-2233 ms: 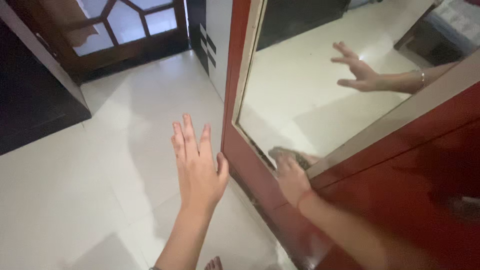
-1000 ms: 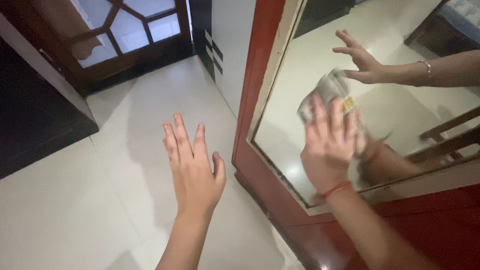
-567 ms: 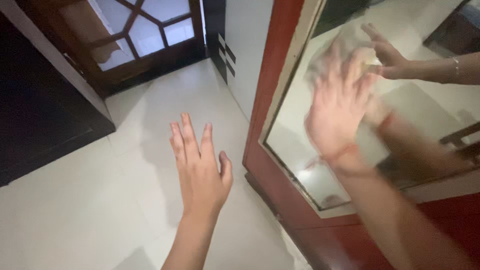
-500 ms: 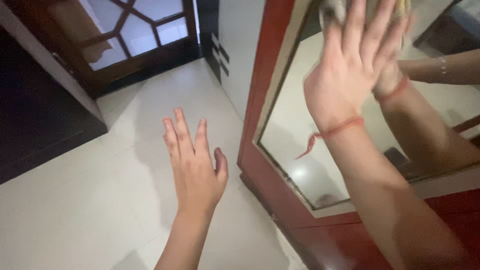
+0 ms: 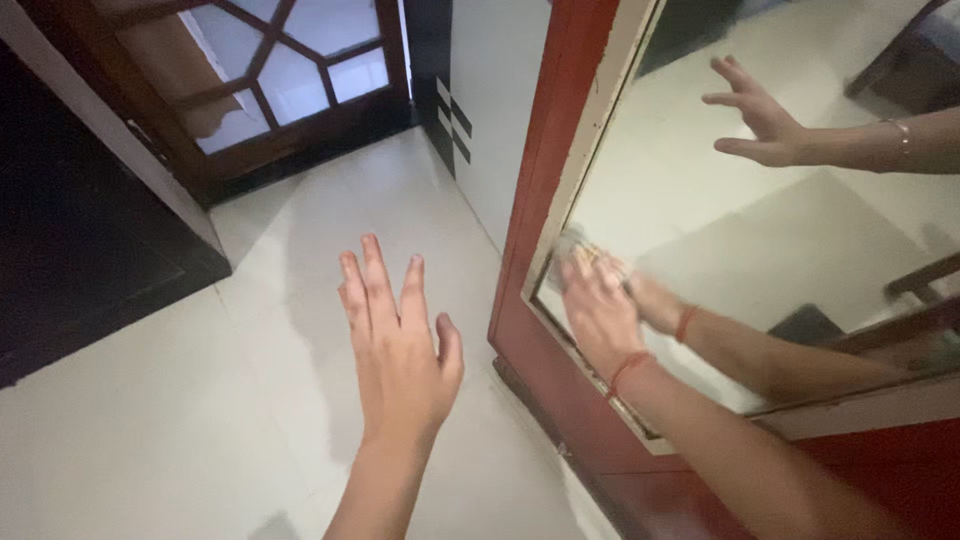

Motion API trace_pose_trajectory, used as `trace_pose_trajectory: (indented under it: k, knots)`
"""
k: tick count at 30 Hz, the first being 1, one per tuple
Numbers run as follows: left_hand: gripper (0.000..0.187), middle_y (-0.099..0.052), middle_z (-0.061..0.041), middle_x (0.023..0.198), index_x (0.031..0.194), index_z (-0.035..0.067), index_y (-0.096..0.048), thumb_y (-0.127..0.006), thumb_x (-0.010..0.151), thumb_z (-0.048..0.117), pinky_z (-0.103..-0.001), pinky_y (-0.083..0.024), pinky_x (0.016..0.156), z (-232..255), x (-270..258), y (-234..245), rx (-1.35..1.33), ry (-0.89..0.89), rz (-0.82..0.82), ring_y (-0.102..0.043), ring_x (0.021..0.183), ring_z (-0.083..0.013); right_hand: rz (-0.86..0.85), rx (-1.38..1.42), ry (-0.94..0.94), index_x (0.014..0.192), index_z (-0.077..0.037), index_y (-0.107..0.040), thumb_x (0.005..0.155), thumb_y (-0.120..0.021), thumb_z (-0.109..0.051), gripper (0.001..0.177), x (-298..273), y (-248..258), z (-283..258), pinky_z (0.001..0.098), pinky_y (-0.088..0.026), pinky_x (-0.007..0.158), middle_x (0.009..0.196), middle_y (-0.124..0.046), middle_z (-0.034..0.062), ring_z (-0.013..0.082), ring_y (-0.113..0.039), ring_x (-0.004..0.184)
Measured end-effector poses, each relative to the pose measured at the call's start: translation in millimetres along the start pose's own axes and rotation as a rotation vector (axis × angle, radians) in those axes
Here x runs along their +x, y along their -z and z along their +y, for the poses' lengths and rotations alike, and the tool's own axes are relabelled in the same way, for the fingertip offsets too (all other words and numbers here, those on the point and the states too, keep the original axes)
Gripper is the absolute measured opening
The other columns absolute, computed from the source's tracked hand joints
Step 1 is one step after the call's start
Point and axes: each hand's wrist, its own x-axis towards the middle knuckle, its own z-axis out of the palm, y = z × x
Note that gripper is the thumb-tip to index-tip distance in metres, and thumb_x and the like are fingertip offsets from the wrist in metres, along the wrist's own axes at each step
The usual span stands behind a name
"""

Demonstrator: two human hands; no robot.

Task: The person wipes a mirror mounted on a red wardrobe using a cloth. They spray the mirror with a cleaning solution from a bottle and continue wiping the surface in circular and vertical motions.

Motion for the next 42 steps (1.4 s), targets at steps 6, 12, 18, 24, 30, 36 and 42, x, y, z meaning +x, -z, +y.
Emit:
trace_pose_trajectory:
  k: [6, 12, 18, 24, 30, 36, 42]
  knots:
    - [0.061, -0.022, -0.033, 0.163, 0.14, -0.007, -0.056, -0.067, 0.082, 0.008, -0.065, -0.023, 0.122, -5.5, 40.0, -5.8, 0.031, -0.077, 0.057, -0.019, 0.151, -0.0542, 0.614, 0.07, -0.383, 0.123, 0.0, -0.062, 0.093, -0.055, 0.0, 0.031, -5.0, 77.8, 71.9, 0.0629, -0.015, 0.124, 0.168, -0.039, 0.0135, 0.041, -0.025, 0.157]
    - [0.061, -0.02, -0.031, 0.168, 0.144, -0.007, -0.055, -0.066, 0.085, 0.006, -0.064, -0.023, 0.126, -10.2, 59.2, -3.5, 0.036, -0.104, 0.077, -0.015, 0.157, -0.0519, -0.025, -0.261, 0.075, 0.146, 0.004, -0.047, 0.096, -0.044, -0.022, 0.057, 14.2, -34.2, -1.5, 0.0468, -0.016, 0.122, 0.16, -0.037, 0.0219, 0.0345, -0.027, 0.149]
    - [0.062, -0.018, -0.032, 0.167, 0.141, -0.007, -0.058, -0.069, 0.082, 0.008, -0.066, -0.022, 0.125, -26.5, 57.0, 11.2, 0.108, -0.117, 0.07, -0.012, 0.156, -0.0506, 0.003, -0.016, 0.028, 0.133, 0.001, -0.062, 0.096, -0.054, -0.016, 0.042, 14.7, -44.1, 0.4, 0.0476, -0.01, 0.128, 0.154, -0.045, 0.0207, 0.0298, -0.028, 0.154]
    - [0.06, -0.018, -0.031, 0.169, 0.143, -0.008, -0.059, -0.068, 0.085, 0.006, -0.066, -0.023, 0.127, -31.1, 68.1, 16.3, 0.106, -0.101, 0.102, -0.011, 0.158, -0.0504, 0.486, -0.016, -0.347, 0.119, -0.009, -0.072, 0.085, -0.06, -0.01, 0.036, -2.0, 29.5, 44.3, 0.0591, -0.01, 0.124, 0.161, -0.05, 0.0067, 0.034, -0.026, 0.157]
    - [0.06, -0.018, -0.031, 0.168, 0.142, -0.006, -0.059, -0.068, 0.084, 0.006, -0.067, -0.022, 0.128, -29.8, 55.0, -7.2, 0.08, -0.103, 0.074, -0.011, 0.157, -0.0515, 0.241, -0.241, -0.029, 0.134, -0.003, -0.067, 0.089, -0.05, -0.022, 0.052, 23.3, -68.0, -16.9, 0.0519, -0.02, 0.117, 0.149, -0.048, 0.0127, 0.0308, -0.029, 0.147]
    - [0.059, -0.018, -0.032, 0.167, 0.141, -0.006, -0.058, -0.066, 0.084, 0.005, -0.066, -0.022, 0.126, -36.2, 15.3, -32.6, 0.032, -0.064, -0.016, -0.011, 0.156, -0.0529, -0.168, -0.365, 0.281, 0.134, -0.004, -0.062, 0.095, -0.049, -0.026, 0.047, 22.5, -130.9, -52.7, 0.0497, -0.025, 0.115, 0.151, -0.047, 0.0127, 0.031, -0.029, 0.146]
    - [0.058, -0.018, -0.033, 0.166, 0.14, -0.005, -0.058, -0.066, 0.083, 0.006, -0.067, -0.022, 0.125, -42.7, 6.7, -37.0, 0.073, -0.061, -0.045, -0.012, 0.155, -0.0537, -0.35, -0.357, 0.298, 0.136, -0.001, -0.062, 0.096, -0.054, -0.027, 0.048, 22.0, -115.7, -74.9, 0.046, -0.038, 0.104, 0.15, -0.049, 0.0141, 0.0324, -0.039, 0.139]
